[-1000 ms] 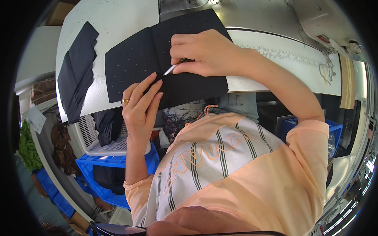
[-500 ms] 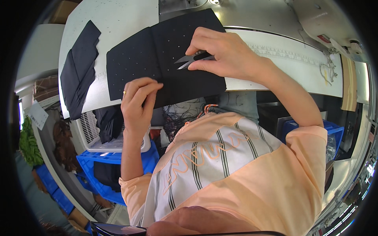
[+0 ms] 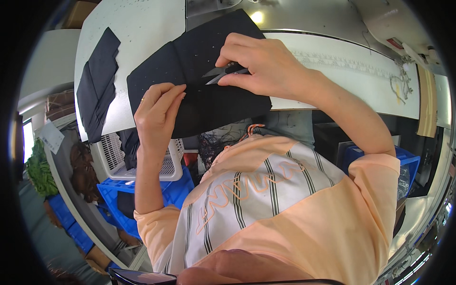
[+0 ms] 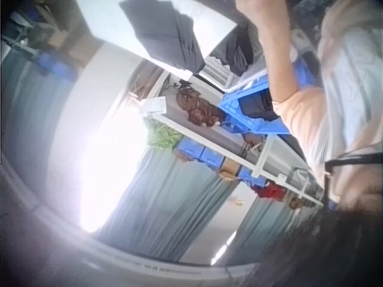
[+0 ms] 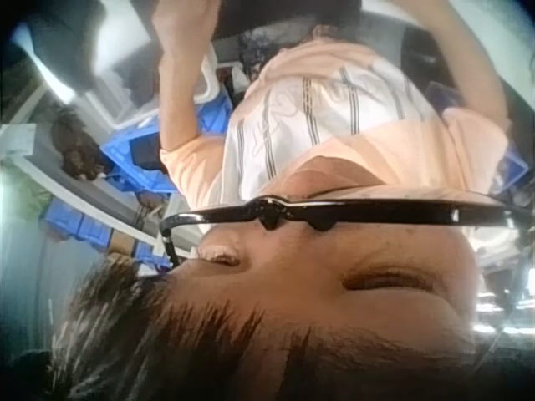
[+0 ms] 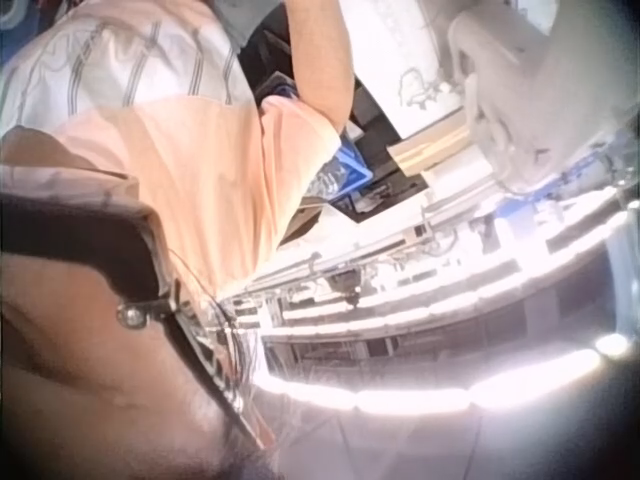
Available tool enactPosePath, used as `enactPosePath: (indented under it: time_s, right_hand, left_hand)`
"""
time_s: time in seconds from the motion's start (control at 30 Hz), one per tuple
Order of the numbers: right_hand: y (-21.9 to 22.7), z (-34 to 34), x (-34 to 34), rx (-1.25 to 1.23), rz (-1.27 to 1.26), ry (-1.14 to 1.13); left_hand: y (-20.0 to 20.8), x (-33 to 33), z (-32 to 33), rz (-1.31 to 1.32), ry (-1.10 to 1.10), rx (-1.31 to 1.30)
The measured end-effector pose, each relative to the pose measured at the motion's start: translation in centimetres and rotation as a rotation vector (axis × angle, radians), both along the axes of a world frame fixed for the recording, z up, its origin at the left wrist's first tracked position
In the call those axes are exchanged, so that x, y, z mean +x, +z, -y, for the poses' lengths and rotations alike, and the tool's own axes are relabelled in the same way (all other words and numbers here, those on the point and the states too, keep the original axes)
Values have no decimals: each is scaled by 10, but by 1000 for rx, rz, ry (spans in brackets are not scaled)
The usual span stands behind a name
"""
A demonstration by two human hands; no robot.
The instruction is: The recorder uses a pair of snips to trim excess material and threads from several black leather panels at a sewing station.
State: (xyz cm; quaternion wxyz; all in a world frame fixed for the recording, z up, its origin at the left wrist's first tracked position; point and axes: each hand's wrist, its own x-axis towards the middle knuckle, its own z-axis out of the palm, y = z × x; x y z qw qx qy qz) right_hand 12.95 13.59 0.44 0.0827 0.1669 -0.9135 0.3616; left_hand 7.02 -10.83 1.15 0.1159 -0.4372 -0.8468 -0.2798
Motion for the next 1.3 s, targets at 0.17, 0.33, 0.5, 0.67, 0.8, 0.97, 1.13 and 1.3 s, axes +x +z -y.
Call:
enactPosePath:
  time_s: [0.17, 0.33, 0.5, 0.67, 0.8, 0.97, 1.13, 1.3]
  right_hand:
    - [-2, 1, -1, -22, -22, -15]
    - [-4, 3, -1, -68, -7, -25]
    - [-3, 3, 0, -76, 2, -41]
    - [1, 4, 2, -39, 37, -65]
    - [3, 4, 2, -54, 31, -68]
    - [6, 13, -3, -92, 52, -11]
    - [4, 32, -16, 37, -18, 26]
    - [5, 34, -20, 103, -16, 41]
  left_hand:
    - [22, 2, -13, -238, -96, -371]
    - [29, -1, -25, -532, -225, -644]
    - [15, -17, -12, -370, -238, -383]
    - [8, -13, -4, -183, -120, -177]
    - [6, -14, -2, -57, -119, -80]
    - [3, -16, -1, -72, -120, -53]
    - [-1, -17, -1, -102, -130, -61]
    - [-4, -17, -2, -280, -146, -119]
